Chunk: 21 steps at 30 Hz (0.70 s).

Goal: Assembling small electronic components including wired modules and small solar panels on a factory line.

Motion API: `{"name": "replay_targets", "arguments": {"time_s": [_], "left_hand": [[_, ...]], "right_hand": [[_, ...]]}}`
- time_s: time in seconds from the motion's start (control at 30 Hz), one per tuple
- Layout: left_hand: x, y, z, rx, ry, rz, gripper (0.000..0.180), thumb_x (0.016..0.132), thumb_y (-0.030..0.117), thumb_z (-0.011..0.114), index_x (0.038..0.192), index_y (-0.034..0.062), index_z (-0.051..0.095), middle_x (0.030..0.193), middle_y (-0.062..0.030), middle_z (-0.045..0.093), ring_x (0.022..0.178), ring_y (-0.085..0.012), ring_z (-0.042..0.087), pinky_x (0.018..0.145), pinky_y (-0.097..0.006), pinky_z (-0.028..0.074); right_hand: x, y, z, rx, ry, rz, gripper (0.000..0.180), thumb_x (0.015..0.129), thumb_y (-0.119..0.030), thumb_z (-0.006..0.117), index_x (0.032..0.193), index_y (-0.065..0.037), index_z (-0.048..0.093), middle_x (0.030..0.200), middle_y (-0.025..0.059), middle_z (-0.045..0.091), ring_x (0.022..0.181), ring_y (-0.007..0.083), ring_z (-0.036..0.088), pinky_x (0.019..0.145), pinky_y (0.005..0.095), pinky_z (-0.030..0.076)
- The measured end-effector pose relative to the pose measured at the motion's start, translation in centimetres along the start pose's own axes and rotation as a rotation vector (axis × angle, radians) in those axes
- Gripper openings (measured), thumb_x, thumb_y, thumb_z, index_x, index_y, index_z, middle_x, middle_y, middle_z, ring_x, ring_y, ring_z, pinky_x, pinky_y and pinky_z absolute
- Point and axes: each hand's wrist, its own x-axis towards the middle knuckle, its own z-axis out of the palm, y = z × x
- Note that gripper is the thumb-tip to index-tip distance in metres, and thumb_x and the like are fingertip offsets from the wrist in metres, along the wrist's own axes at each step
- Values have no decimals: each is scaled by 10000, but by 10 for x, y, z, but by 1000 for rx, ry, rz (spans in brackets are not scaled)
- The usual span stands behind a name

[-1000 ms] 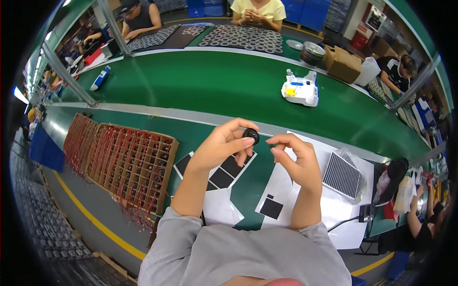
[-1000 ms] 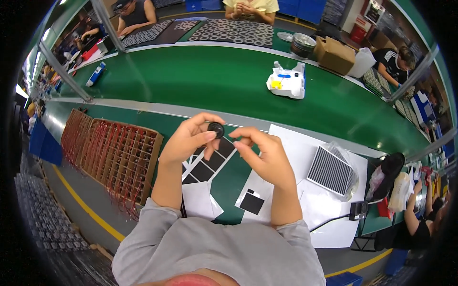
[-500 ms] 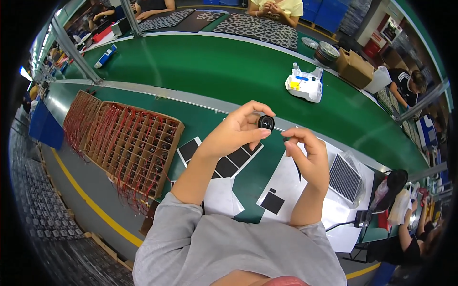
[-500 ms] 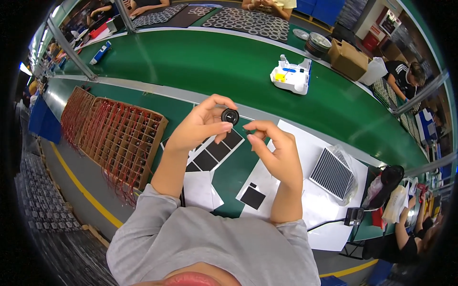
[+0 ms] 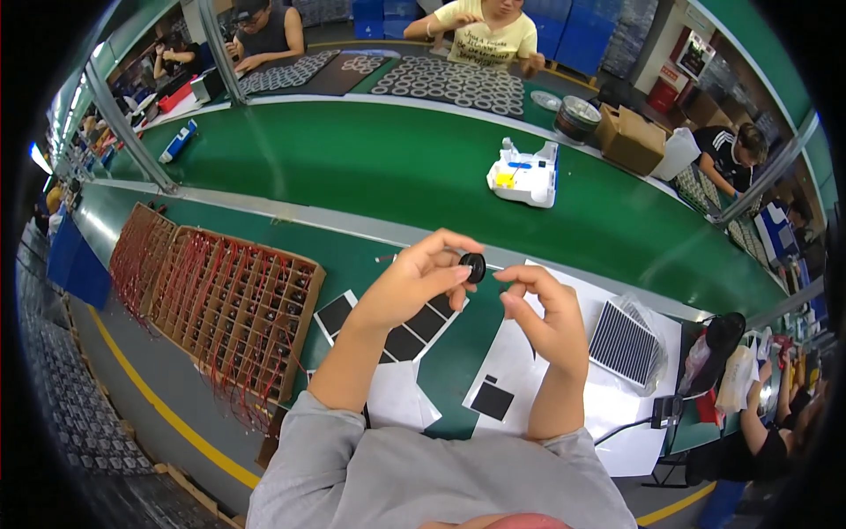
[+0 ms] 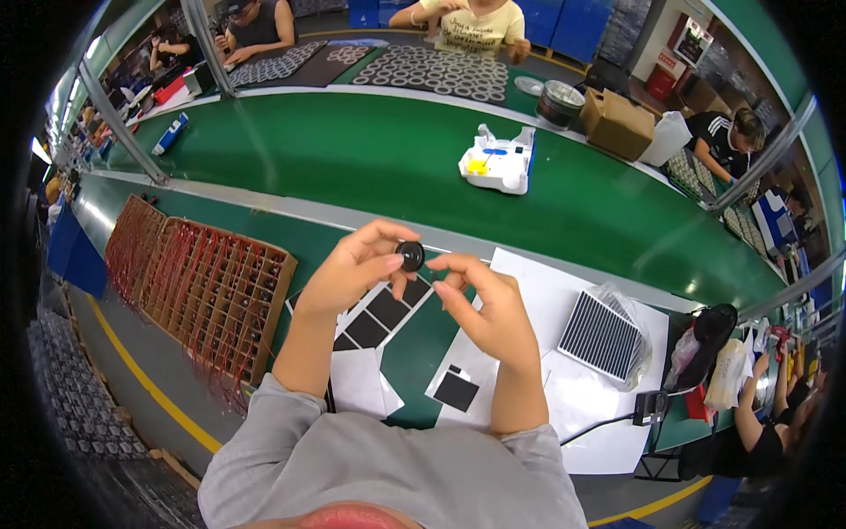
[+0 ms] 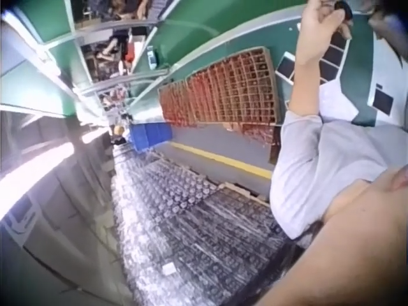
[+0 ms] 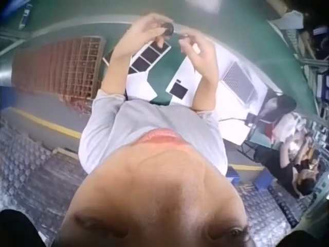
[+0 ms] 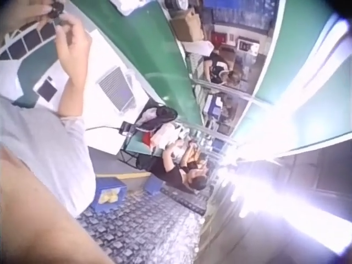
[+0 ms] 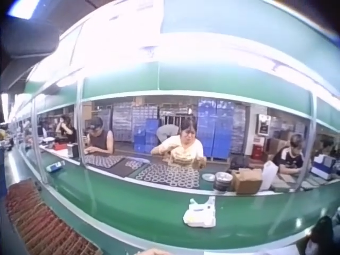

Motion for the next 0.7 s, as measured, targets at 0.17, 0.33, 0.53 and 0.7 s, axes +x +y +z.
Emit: {"name": "replay_targets", "arguments": {"time_s": [0.17, 0.33, 0.53, 0.7], "left_hand": [[1, 1, 2, 16, -19, 9, 242, 829, 92, 526, 1048, 23, 451, 754, -58, 530, 608, -83, 516, 551, -186, 424], [5, 2, 1, 18, -23, 45, 223, 805, 52, 550, 998, 30, 440, 741, -41, 521, 600, -75, 499, 536, -179, 410], [3, 8, 4, -25, -24, 2, 257, 811, 70, 545, 1036, 19, 430, 757, -49, 514, 604, -87, 497, 541, -188, 411], [1, 2, 4, -33, -30, 13, 278, 811, 71, 543, 1056, 3, 428, 775, -56, 513, 614, -98, 508, 555, -193, 421]], "right_hand": [[2, -1, 1, -1, -16, 2, 212, 763, -17, 557, 974, -2, 535, 581, 23, 514, 538, 96, 503, 526, 217, 397], [4, -2, 1, 4, -4, 7, 142, 765, -21, 560, 900, -1, 520, 576, 28, 524, 533, 94, 508, 518, 212, 392], [4, 0, 1, 6, 4, 16, 92, 763, -16, 561, 827, -6, 497, 591, 29, 537, 530, 90, 519, 501, 201, 384], [1, 1, 3, 17, -10, 5, 91, 760, -6, 562, 824, -5, 497, 601, 29, 539, 538, 91, 522, 505, 199, 386]]}}
